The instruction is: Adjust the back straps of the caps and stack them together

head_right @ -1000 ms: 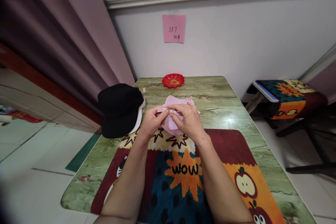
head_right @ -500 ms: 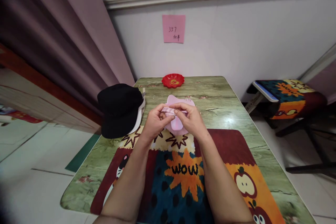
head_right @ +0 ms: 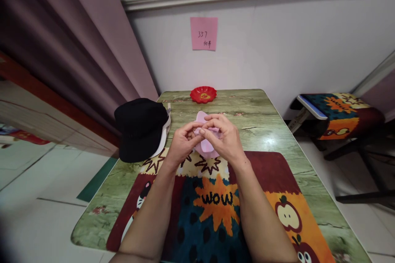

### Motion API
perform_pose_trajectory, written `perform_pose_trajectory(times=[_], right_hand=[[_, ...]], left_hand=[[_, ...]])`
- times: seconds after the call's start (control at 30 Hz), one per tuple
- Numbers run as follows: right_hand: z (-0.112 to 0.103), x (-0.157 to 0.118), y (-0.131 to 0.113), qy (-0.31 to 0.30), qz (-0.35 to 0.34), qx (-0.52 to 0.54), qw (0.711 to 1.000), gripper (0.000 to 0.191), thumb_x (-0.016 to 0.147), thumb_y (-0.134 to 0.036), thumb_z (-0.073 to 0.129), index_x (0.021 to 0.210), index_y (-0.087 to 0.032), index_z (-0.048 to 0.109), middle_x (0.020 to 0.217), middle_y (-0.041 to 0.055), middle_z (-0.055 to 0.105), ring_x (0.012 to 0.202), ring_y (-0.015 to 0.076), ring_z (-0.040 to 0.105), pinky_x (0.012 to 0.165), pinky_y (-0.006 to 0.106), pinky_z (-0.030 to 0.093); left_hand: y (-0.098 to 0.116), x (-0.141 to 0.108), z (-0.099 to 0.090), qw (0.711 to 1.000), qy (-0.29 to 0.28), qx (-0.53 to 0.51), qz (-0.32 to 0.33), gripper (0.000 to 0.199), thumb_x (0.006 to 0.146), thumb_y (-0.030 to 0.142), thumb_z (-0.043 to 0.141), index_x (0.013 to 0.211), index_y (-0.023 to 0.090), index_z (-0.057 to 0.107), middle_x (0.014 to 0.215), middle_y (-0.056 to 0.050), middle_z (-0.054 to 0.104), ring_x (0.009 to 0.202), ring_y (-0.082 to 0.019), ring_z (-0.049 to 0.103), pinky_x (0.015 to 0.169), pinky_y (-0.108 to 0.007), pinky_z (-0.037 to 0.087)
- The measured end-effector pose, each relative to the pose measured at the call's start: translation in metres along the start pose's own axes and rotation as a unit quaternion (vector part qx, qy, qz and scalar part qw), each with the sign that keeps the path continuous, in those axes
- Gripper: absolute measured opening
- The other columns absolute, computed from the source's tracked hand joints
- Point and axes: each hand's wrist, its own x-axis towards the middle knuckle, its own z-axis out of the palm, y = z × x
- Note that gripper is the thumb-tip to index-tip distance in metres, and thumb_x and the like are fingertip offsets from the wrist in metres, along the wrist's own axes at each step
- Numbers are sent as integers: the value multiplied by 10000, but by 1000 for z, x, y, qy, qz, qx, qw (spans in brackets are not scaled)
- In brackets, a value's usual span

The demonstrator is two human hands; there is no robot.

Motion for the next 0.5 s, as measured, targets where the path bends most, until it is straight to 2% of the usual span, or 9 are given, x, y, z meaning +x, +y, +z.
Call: perform_pose_trajectory(times=[0.1, 0.2, 0.33, 0.5], right_hand=[[2, -1, 1, -26, 56, 113, 992, 205, 888, -434, 695, 864, -231, 674, 1018, 67, 707, 813, 183, 649, 646, 301, 501], [5, -1, 2, -47, 115, 233, 964, 235, 882, -449, 706, 895, -233, 614, 813, 2, 658, 582, 117, 532, 532, 262, 436], [7, 0, 4, -10, 136, 291, 947, 227, 871, -419, 733, 909, -222, 627, 738, -27, 608, 587, 101, 522, 554, 240, 446], [6, 1, 7, 13, 146, 273, 951, 224, 866, -414, 737, 853, -206, 655, 751, -14, 634, 600, 91, 532, 571, 226, 454]], left_hand=[[-1, 1, 0, 1000, 8, -10, 1, 320, 751, 378, 814, 1006, 191, 762, 721, 16, 598, 503, -58, 309, 465, -227, 243], [-2, 1, 0, 1000, 7, -17, -4, 308, 735, 366, 823, 983, 190, 772, 714, 15, 598, 502, -58, 312, 464, -230, 235], [0, 0, -1, 1000, 11, -17, 0, 290, 733, 336, 826, 977, 186, 779, 725, 8, 603, 504, -57, 328, 469, -228, 249], [1, 1, -2, 999, 21, 0, 32, 248, 739, 286, 821, 964, 188, 789, 842, -19, 635, 525, -47, 363, 479, -211, 291]])
